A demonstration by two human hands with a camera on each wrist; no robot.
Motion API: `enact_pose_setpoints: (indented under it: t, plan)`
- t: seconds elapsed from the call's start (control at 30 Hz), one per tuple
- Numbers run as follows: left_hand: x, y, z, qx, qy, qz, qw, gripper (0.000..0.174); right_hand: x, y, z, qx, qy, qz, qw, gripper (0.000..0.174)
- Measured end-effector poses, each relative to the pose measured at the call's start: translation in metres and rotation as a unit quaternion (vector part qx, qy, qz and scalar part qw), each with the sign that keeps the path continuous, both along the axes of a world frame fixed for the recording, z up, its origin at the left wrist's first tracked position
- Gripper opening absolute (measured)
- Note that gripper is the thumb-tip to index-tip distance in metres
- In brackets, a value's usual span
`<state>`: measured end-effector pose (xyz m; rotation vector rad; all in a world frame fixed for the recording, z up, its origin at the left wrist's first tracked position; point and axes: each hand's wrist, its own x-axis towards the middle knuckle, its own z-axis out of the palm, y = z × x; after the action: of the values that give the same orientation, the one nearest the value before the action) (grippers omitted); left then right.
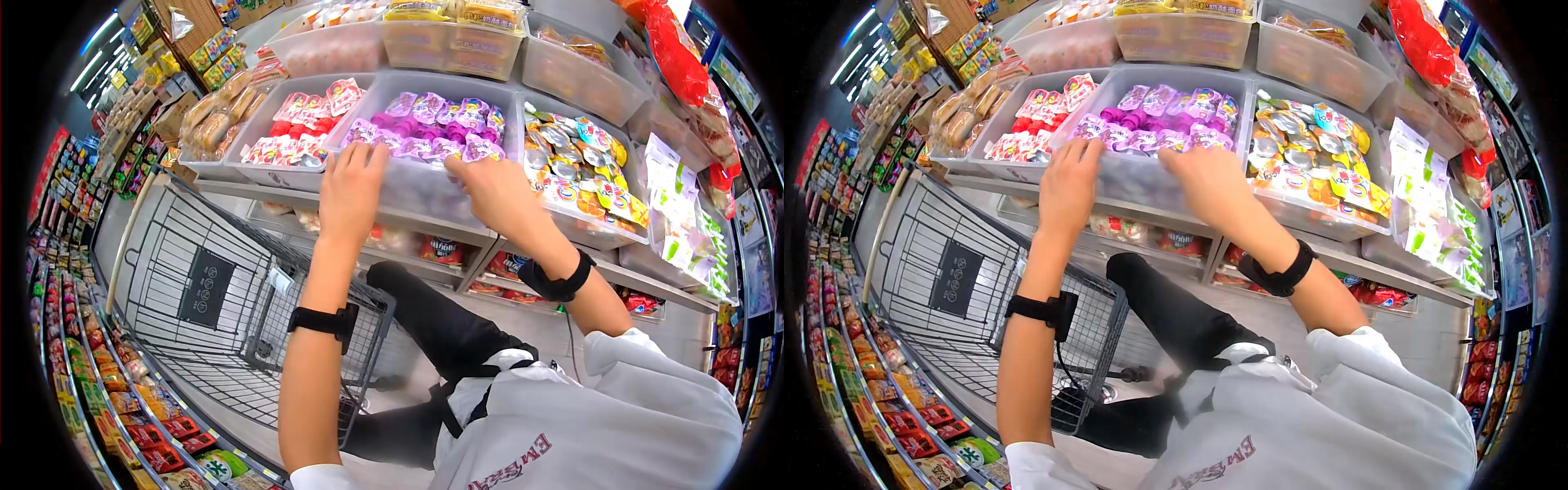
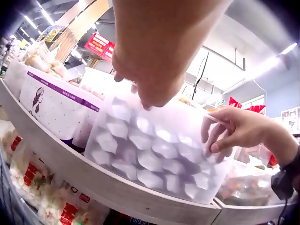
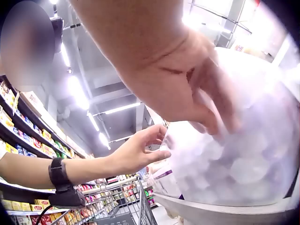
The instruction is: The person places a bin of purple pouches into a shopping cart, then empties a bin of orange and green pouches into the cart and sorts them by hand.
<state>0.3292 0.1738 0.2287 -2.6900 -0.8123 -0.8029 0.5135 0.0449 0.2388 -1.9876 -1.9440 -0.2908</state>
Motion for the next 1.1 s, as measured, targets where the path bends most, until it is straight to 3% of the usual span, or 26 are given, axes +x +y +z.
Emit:
enact_pose_setpoints:
  t: [0.13,0.23,0.37,0.57,0.63,0.77,0.87,1.1]
  plan:
    - [0.01,-0.001,-0.002,0.041,-0.041,0.047,0.997,0.021,0.0,-0.006,0.003,-0.017,-0.008,0.0,1.0,0.019]
    - [0.008,-0.003,-0.005,0.066,-0.069,0.032,0.995,0.019,-0.004,-0.012,0.011,-0.063,-0.03,-0.013,0.997,0.021]
    - [0.009,-0.006,-0.007,0.031,-0.077,0.033,0.996,0.021,0.003,-0.013,0.0,-0.027,-0.01,0.007,1.0,0.025]
    - [0.004,0.006,0.008,0.086,0.044,-0.032,0.995,0.036,0.019,-0.01,0.015,-0.125,-0.023,0.037,0.991,0.062]
    - [0.006,0.021,0.004,-0.003,0.108,-0.051,0.993,0.032,0.026,-0.009,0.019,-0.123,0.002,0.086,0.989,0.056]
    - [0.006,0.021,-0.002,0.012,0.048,-0.079,0.996,0.024,0.023,-0.009,0.017,-0.125,0.003,0.1,0.987,0.042]
    - [0.003,0.018,-0.007,0.024,-0.035,-0.092,0.995,0.018,0.009,-0.012,0.01,-0.05,-0.012,0.023,0.998,0.024]
    - [0.008,0.022,-0.013,0.088,-0.043,-0.077,0.992,0.012,0.006,-0.011,0.016,-0.059,-0.019,0.024,0.998,0.022]
